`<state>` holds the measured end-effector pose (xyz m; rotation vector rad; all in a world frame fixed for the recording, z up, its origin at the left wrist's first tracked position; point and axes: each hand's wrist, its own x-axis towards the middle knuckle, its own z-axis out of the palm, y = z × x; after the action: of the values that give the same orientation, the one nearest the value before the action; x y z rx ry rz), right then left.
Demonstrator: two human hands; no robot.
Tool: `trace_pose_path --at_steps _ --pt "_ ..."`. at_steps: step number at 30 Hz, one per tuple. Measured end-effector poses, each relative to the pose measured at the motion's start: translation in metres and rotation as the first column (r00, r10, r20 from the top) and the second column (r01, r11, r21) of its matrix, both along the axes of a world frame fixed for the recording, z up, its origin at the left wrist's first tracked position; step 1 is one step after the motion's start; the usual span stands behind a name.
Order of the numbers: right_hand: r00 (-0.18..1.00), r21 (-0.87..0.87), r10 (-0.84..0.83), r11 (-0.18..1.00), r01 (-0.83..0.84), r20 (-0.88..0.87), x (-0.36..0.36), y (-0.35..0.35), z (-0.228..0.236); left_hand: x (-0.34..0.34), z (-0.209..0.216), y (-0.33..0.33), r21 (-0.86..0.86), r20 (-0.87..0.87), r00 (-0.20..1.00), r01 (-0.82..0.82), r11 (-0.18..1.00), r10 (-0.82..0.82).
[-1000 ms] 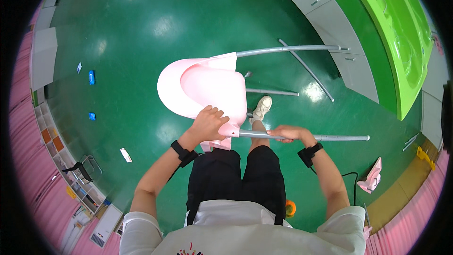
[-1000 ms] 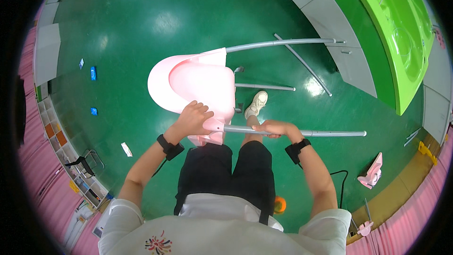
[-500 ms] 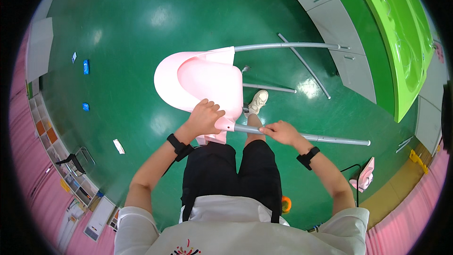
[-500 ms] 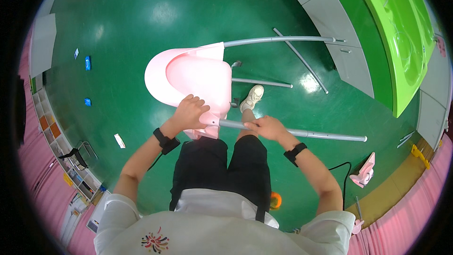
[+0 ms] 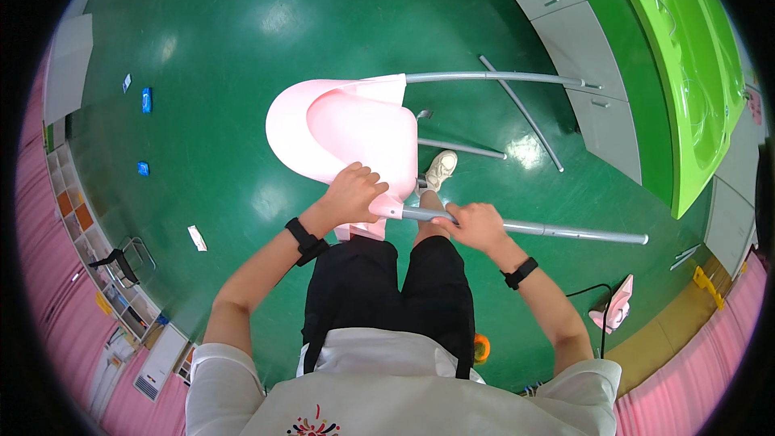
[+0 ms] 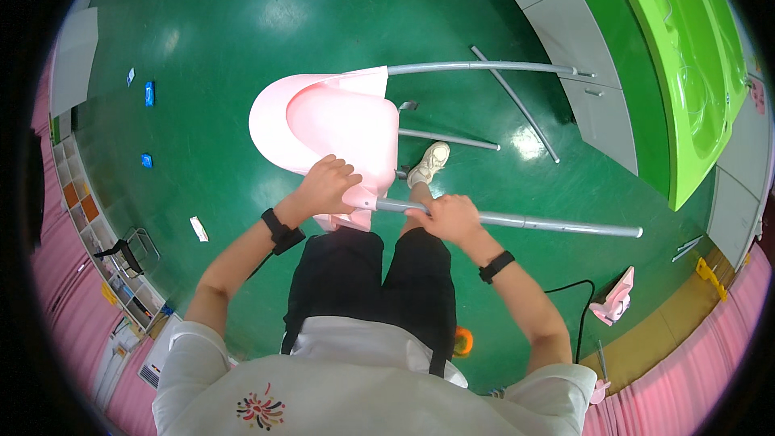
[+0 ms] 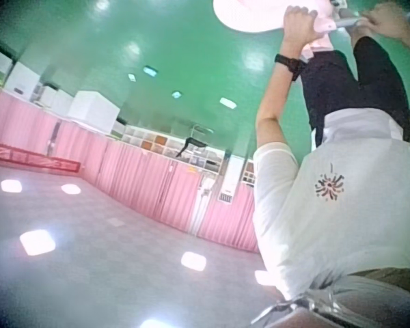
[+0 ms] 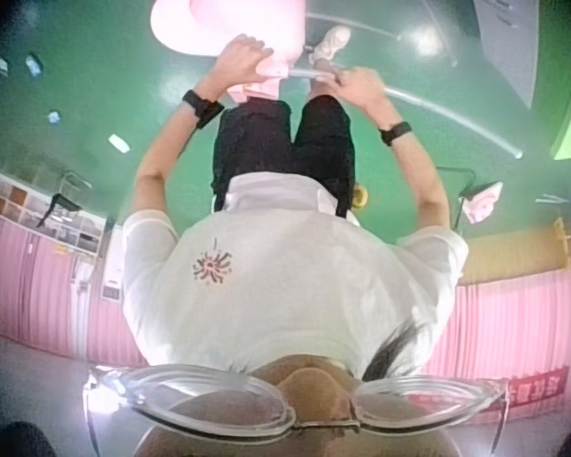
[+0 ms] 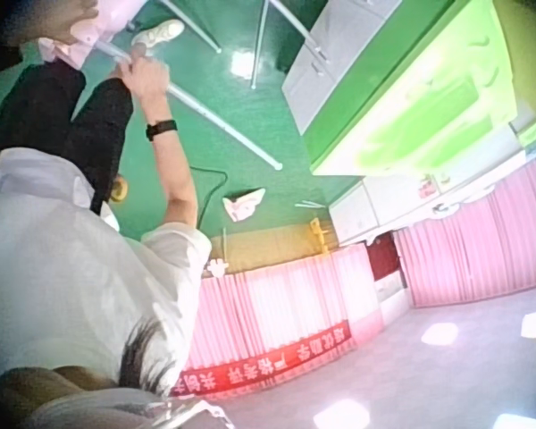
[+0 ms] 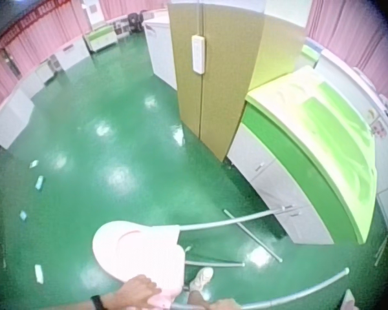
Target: The person assembles pink plastic high chairs by inserting metal legs into the base of each seat and pushing them into place.
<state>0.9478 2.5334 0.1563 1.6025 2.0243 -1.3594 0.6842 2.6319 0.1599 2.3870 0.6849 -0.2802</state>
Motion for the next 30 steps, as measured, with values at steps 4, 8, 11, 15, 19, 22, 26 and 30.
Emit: trace_pose_path --at_steps 4,8,11,15,19,22,26,30 --pt "0.984 -0.055 -0.117 0.992 0.11 -0.137 -0.022 -0.006 -0.01 0.0 -0.002 -0.002 0.012 0.033 0.999 -0.003 1.0 0.003" --pt "0.979 -0.135 -0.156 0.981 0.138 -0.134 -0.025 -0.004 -0.008 -0.002 -0.004 -0.002 0.02 0.041 0.999 0.008 1.0 -0.009" --pt "0.985 -0.136 -0.134 0.984 0.119 -0.106 -0.026 -0.002 -0.007 -0.004 -0.005 -0.002 0.017 0.024 1.0 0.01 1.0 -0.01" --pt "0.984 -0.133 -0.133 0.984 0.116 -0.122 -0.03 -0.006 -0.008 -0.008 -0.006 -0.002 0.032 0.052 0.998 0.014 0.999 -0.016" --pt "0.974 -0.166 -0.181 0.973 0.158 -0.136 -0.034 -0.003 -0.007 -0.009 -0.005 0.0 0.01 -0.01 0.999 0.035 0.999 -0.035" --pt "0.972 -0.177 -0.191 0.97 0.165 -0.14 -0.041 0.003 -0.005 -0.01 -0.007 -0.001 0.01 -0.01 0.999 0.031 0.999 -0.03" --pt "0.966 -0.159 -0.205 0.971 0.179 -0.161 -0.047 0.002 -0.013 -0.005 -0.008 -0.004 0.023 0.032 0.999 0.02 1.0 -0.021" --pt "0.97 -0.169 -0.191 0.972 0.165 -0.149 -0.047 0.002 -0.017 -0.006 -0.009 -0.005 0.006 0.0 1.0 0.025 1.0 -0.025"
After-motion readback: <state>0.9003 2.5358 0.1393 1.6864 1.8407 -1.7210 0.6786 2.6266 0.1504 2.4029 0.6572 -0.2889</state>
